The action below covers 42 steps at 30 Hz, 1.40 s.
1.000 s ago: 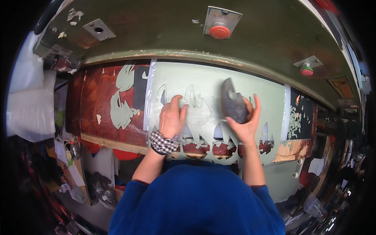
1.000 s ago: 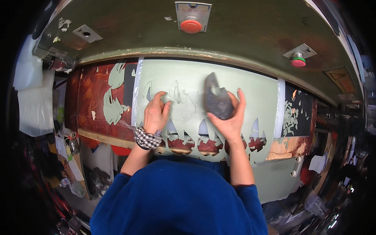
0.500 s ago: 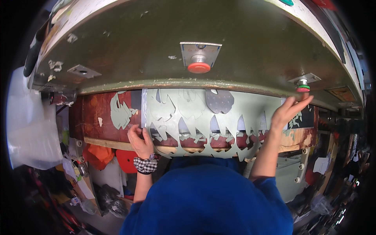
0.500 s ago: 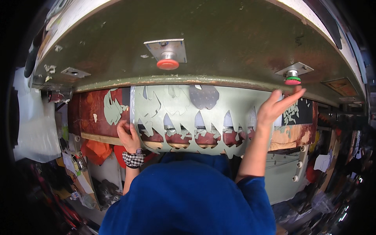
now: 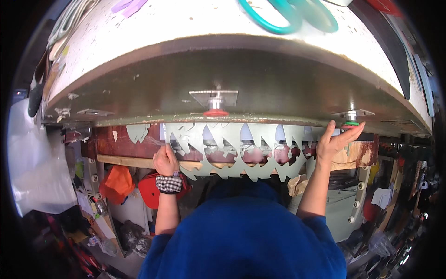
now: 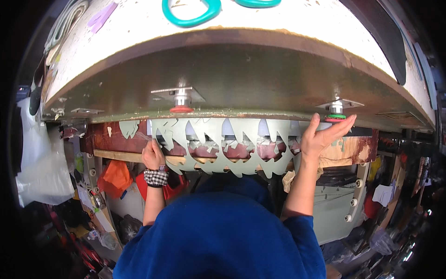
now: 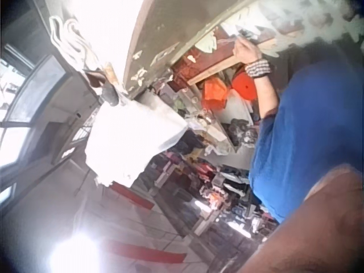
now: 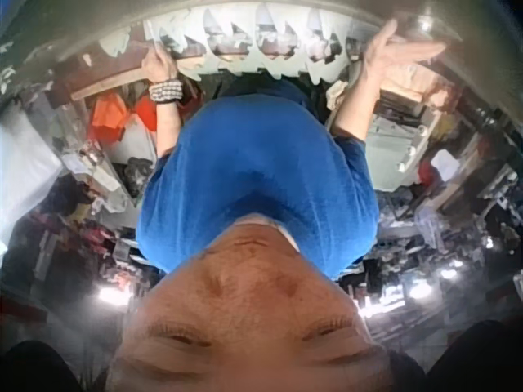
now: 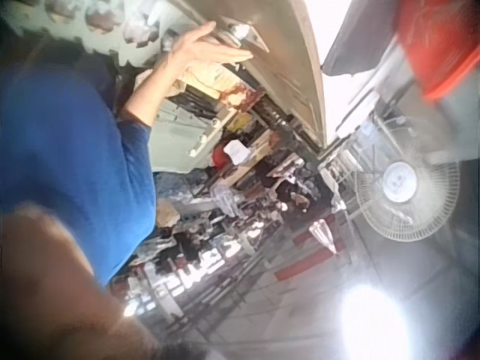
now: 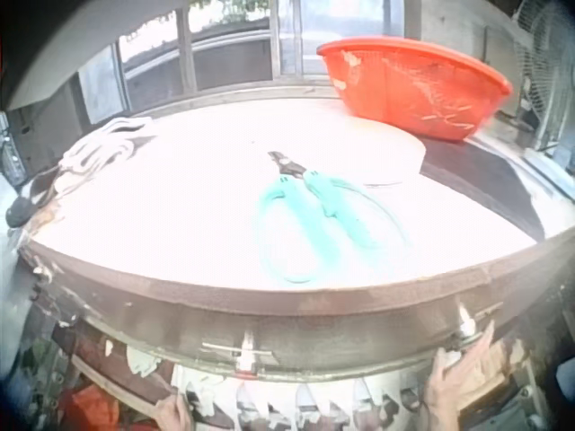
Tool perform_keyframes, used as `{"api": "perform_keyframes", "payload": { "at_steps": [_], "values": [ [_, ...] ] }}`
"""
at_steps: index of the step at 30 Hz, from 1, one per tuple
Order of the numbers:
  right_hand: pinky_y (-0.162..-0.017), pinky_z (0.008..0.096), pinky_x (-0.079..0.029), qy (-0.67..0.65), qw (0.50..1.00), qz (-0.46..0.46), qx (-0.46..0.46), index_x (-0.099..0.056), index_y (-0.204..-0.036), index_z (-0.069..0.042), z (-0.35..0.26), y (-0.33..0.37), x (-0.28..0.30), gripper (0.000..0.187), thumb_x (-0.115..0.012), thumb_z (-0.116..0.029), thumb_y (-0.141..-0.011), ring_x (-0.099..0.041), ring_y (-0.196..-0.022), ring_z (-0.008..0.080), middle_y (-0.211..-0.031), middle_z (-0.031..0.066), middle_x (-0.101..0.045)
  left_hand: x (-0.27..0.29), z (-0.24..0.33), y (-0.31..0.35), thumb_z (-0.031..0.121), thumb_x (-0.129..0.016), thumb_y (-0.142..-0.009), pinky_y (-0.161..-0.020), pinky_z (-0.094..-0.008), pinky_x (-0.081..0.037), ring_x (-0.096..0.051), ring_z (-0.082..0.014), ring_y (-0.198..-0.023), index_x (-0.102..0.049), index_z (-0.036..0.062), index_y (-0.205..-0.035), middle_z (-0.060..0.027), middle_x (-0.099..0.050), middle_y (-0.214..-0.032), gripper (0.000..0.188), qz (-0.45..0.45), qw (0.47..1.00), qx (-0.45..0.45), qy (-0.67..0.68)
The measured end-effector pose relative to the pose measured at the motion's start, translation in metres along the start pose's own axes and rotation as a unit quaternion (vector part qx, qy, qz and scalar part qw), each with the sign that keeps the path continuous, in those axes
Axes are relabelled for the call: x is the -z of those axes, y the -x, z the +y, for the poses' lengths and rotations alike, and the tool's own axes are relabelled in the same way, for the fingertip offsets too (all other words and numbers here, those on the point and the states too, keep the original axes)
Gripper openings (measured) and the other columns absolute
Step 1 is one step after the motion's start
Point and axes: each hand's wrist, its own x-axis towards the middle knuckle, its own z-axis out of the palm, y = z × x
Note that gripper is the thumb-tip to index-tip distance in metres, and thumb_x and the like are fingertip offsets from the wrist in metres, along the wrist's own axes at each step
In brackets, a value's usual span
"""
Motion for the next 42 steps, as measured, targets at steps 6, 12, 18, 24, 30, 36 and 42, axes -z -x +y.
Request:
{"api": "perform_keyframes", "payload": {
  "at_steps": [6,12,18,24,30,36,42],
  "values": [
    [-0.05,0.0192,-0.029,-0.115,0.92,-0.019,-0.374,-0.065,-0.092,0.004,0.088,0.087,0.04,0.023,-0.066,-0.018,-0.09,-0.036,-0.056,0.0014,-0.06,-0.0074,-0.047,-0.004,-0.007,0.019,0.027,-0.052,-0.095,-0.058,-0.0474,-0.041,-0.052,-0.0403,-0.06,-0.058,0.0051,-0.073,-0.0185,-0.056,-0.063,0.032,0.007,0.995,0.088,0.036],
    [-0.047,0.0226,-0.027,-0.087,0.954,-0.086,-0.275,-0.061,-0.073,0.003,0.094,0.11,0.069,0.03,-0.059,-0.02,-0.094,-0.034,-0.054,0.0026,-0.056,-0.0056,-0.045,0.007,-0.018,0.039,0.027,-0.047,-0.097,-0.06,-0.0444,-0.041,-0.051,-0.0378,-0.061,-0.055,0.0042,-0.072,-0.0157,-0.057,-0.061,0.035,-0.027,0.984,0.132,0.119],
    [-0.09,0.0343,-0.043,0.054,0.994,-0.003,-0.095,-0.059,-0.114,0.003,0.046,0.126,0.1,0.03,-0.064,-0.007,-0.085,-0.055,-0.102,0.0236,-0.107,0.0129,-0.062,0.025,-0.027,0.094,0.026,-0.043,-0.101,-0.055,-0.0298,-0.042,-0.055,-0.0117,-0.059,-0.054,0.0028,-0.08,-0.0041,-0.057,-0.063,0.033,-0.108,0.967,0.187,0.135],
    [-0.105,0.052,-0.033,-0.196,0.913,-0.342,0.108,-0.036,-0.139,-0.002,-0.109,0.173,0.023,0.096,-0.086,-0.017,-0.058,-0.034,-0.128,0.0433,-0.131,0.0226,-0.043,0.061,-0.035,0.094,0.015,-0.052,-0.094,-0.069,-0.032,-0.046,-0.057,-0.0197,-0.075,-0.059,0.002,-0.104,-0.0109,-0.061,-0.087,0.017,0.092,0.962,0.135,0.217],
    [-0.095,0.0358,-0.045,-0.323,0.885,-0.312,-0.125,-0.026,-0.144,-0.003,-0.162,0.207,0.025,0.104,-0.086,-0.007,-0.059,-0.055,-0.11,0.0252,-0.123,0.0166,-0.052,0.07,0.007,0.075,0.006,-0.057,-0.089,-0.068,-0.031,-0.045,-0.057,-0.0205,-0.075,-0.063,0.005,-0.099,-0.0072,-0.06,-0.081,0.012,-0.038,0.971,-0.065,0.228],
    [-0.097,0.0342,-0.043,-0.471,0.783,-0.332,-0.234,-0.016,-0.147,-0.004,-0.143,0.191,-0.004,0.104,-0.082,-0.003,-0.066,-0.055,-0.111,0.0229,-0.125,0.018,-0.053,0.002,0.085,0.046,0.019,-0.046,-0.095,-0.076,-0.0394,-0.038,-0.055,-0.0304,-0.081,-0.06,-0.0001,-0.093,-0.0129,-0.06,-0.084,0.024,-0.157,0.944,-0.147,0.252],
    [-0.1,0.0367,-0.041,-0.588,0.684,-0.249,-0.354,-0.017,-0.146,-0.003,-0.135,0.195,0.001,0.099,-0.078,0.0,-0.068,-0.054,-0.115,0.0251,-0.127,0.0195,-0.053,-0.014,0.106,0.048,0.018,-0.052,-0.09,-0.075,-0.0397,-0.037,-0.052,-0.0295,-0.082,-0.059,0.0021,-0.094,-0.011,-0.057,-0.082,0.018,-0.142,0.948,-0.138,0.25]
  ]
}}
